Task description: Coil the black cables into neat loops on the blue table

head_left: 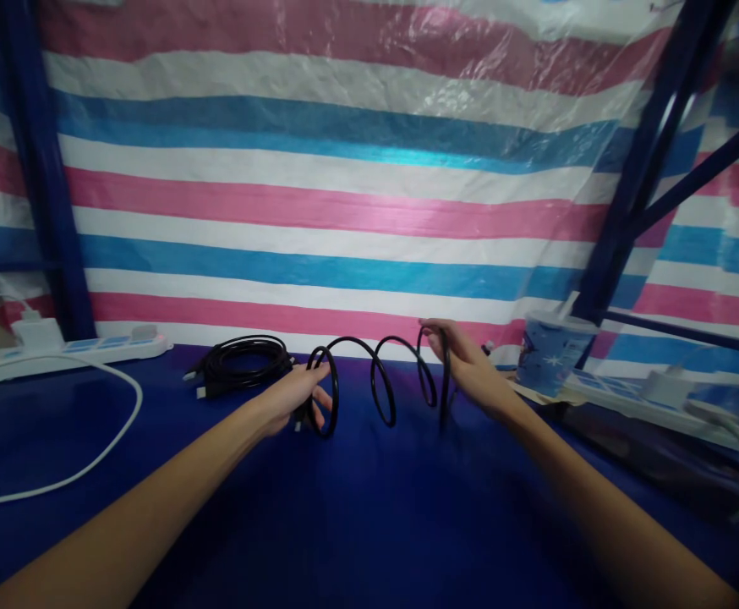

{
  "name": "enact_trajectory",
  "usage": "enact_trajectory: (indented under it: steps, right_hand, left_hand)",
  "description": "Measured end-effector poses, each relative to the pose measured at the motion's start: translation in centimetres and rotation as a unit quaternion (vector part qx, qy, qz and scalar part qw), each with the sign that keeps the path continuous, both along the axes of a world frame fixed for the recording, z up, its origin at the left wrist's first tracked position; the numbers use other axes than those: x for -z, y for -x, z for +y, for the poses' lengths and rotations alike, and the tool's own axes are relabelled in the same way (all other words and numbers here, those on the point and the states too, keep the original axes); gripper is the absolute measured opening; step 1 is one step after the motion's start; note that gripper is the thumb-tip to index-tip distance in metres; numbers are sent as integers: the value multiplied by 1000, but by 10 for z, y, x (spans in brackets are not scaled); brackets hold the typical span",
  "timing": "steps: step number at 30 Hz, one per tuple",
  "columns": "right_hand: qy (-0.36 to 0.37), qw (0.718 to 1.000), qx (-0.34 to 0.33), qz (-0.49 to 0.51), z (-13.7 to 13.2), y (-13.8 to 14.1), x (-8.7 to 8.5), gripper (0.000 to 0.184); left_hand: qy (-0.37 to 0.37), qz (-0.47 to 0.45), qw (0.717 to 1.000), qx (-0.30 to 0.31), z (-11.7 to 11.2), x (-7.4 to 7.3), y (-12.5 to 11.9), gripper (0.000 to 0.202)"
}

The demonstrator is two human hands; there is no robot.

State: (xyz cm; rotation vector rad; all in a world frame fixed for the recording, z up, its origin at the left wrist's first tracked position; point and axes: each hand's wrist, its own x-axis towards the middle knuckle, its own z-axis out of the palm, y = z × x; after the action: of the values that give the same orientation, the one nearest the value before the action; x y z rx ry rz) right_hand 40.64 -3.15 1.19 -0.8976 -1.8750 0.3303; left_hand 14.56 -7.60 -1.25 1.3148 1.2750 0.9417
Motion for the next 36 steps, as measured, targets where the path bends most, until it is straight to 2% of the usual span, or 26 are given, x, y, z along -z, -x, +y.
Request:
enact_trajectory:
  steps: [3, 6, 10, 12, 15, 17, 19, 22, 24, 27, 30, 32, 34, 36]
  right_hand:
    - [6, 997, -47, -54, -20, 20, -3, 34]
    - [-2, 992, -85, -92, -39, 37, -3, 47]
    - [-30, 982, -88, -166, -48, 45, 2, 55]
    - [-25, 977, -89, -191, -48, 45, 4, 55]
    - [8, 981, -109, -158, -45, 45, 3, 46]
    - [54, 988, -126, -77, -43, 45, -1, 33]
    - [117, 981, -149, 34, -39, 41, -6, 22]
    - [195, 954, -171, 153, -32, 29, -14, 13]
    - [235, 941, -171, 172, -28, 20, -18, 15]
    - [256, 939, -183, 136, -35, 16, -24, 24]
    - [242, 943, -229, 10, -57, 32, -25, 21]
    - [228, 943, -240, -38, -70, 48, -18, 45]
    - [151, 960, -200, -123, -75, 60, -4, 69]
    - [74, 960, -104, -249, -71, 65, 10, 75]
  left_hand:
    - [21, -19, 999, 23, 1, 6, -3, 67]
    - [47, -57, 995, 68, 4, 11, -5, 71]
    - [11, -84, 981, 173, 0, 8, -10, 52]
    - [-22, -71, 979, 191, -4, 4, -16, 40]
    - [-73, -9, 989, 130, -4, 2, -23, 25]
    - [-104, 39, 993, 49, 2, 4, -22, 26]
    - [-121, 60, 990, -27, 9, 8, -14, 29]
    - [-137, 33, 985, -103, 16, 10, 3, 34]
    - [-143, -6, 982, -120, 19, 9, 12, 34]
    - [-139, -75, 980, -125, 23, 7, 18, 26]
    - [-129, -119, 977, -122, 27, 5, 19, 26]
    - [-93, -137, 979, -115, 28, 4, 20, 25]
    - [-53, -165, 978, -114, 27, 2, 20, 23]
    - [-34, -201, 973, -108, 24, -1, 20, 20]
